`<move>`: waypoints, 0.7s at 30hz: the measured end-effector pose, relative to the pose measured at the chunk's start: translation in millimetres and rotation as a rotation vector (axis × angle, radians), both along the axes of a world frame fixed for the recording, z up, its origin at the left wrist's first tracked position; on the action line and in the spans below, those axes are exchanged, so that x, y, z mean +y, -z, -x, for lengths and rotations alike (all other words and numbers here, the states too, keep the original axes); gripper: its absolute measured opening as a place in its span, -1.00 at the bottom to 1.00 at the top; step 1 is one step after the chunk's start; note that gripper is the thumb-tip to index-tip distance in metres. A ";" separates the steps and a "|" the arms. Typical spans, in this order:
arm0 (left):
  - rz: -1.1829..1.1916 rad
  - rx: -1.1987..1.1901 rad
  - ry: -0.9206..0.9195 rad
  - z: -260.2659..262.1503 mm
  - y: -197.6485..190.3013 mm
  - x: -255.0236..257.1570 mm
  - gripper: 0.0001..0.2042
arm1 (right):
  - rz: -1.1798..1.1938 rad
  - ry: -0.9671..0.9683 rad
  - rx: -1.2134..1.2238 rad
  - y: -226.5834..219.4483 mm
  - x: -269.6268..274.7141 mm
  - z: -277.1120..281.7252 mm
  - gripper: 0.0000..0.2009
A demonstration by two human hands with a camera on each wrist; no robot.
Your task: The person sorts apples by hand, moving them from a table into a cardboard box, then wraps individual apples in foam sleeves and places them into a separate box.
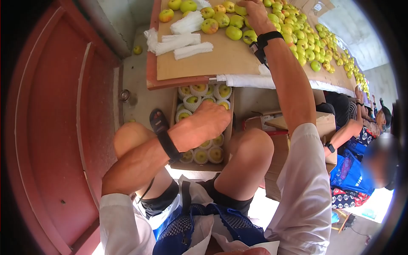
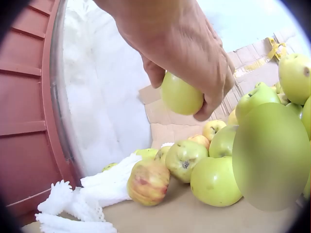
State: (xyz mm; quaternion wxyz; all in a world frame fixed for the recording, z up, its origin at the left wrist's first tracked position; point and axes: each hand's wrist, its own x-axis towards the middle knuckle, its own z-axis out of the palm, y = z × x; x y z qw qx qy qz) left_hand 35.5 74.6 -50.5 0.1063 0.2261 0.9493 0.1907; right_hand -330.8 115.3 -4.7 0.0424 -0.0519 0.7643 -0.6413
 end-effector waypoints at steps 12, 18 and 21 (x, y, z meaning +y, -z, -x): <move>0.024 0.002 0.012 -2.4 2.4 4.3 -0.84 | 0.203 -0.158 0.347 16.6 -3.7 -14.6 -0.59; 0.047 0.005 -0.005 -3.9 4.0 3.9 -0.84 | -0.310 -0.359 0.537 34.0 3.9 65.3 -0.52; 0.058 -0.002 0.009 -4.6 3.2 5.7 -0.84 | -0.671 -0.370 0.583 40.8 13.9 93.5 -0.49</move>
